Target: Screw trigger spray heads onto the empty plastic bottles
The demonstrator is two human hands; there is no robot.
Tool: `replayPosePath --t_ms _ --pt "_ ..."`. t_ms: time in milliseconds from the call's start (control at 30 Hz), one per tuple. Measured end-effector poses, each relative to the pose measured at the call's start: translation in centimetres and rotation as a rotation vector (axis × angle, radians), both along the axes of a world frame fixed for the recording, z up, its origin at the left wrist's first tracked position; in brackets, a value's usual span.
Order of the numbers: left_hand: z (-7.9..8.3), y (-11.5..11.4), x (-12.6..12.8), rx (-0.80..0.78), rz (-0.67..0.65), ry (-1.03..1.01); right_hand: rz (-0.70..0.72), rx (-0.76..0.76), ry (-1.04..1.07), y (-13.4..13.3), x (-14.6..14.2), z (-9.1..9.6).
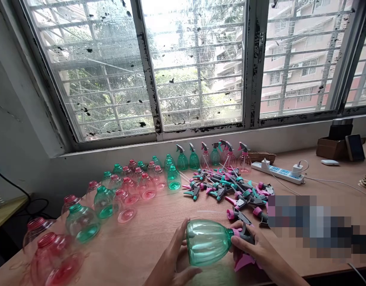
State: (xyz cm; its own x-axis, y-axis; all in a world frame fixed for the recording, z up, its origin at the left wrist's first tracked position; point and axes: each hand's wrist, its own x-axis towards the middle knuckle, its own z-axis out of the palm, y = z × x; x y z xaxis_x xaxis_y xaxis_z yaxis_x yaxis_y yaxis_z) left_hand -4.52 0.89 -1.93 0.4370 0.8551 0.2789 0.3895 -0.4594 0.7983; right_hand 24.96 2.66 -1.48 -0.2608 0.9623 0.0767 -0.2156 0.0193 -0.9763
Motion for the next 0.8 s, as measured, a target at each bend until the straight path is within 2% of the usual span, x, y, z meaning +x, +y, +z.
replayPosePath --t_ms 133,267,400,500,667,733,800 --pt "0.0 -0.1 0.2 0.018 -0.003 0.007 0.034 0.016 -0.016 0.0 0.0 -0.1" --pt "-0.9 0.4 0.0 -0.006 -0.031 -0.038 0.019 0.036 -0.047 0.0 0.0 -0.3" --pt "-1.8 0.8 -0.3 0.03 0.07 -0.012 -0.014 0.033 -0.056 -0.1 0.0 -0.1" --pt "-1.0 0.4 -0.1 0.041 0.09 0.014 -0.018 0.042 -0.062 -0.2 -0.1 0.2" --pt "1.7 -1.1 0.8 0.031 0.064 0.015 -0.019 0.049 -0.075 -0.2 -0.1 0.2" --pt "1.8 -1.2 0.8 0.026 0.064 0.012 -0.017 0.053 -0.08 -0.3 0.0 0.2" --pt "1.0 -0.8 0.5 0.031 0.065 0.006 -0.014 0.057 -0.083 -0.3 0.0 0.2"
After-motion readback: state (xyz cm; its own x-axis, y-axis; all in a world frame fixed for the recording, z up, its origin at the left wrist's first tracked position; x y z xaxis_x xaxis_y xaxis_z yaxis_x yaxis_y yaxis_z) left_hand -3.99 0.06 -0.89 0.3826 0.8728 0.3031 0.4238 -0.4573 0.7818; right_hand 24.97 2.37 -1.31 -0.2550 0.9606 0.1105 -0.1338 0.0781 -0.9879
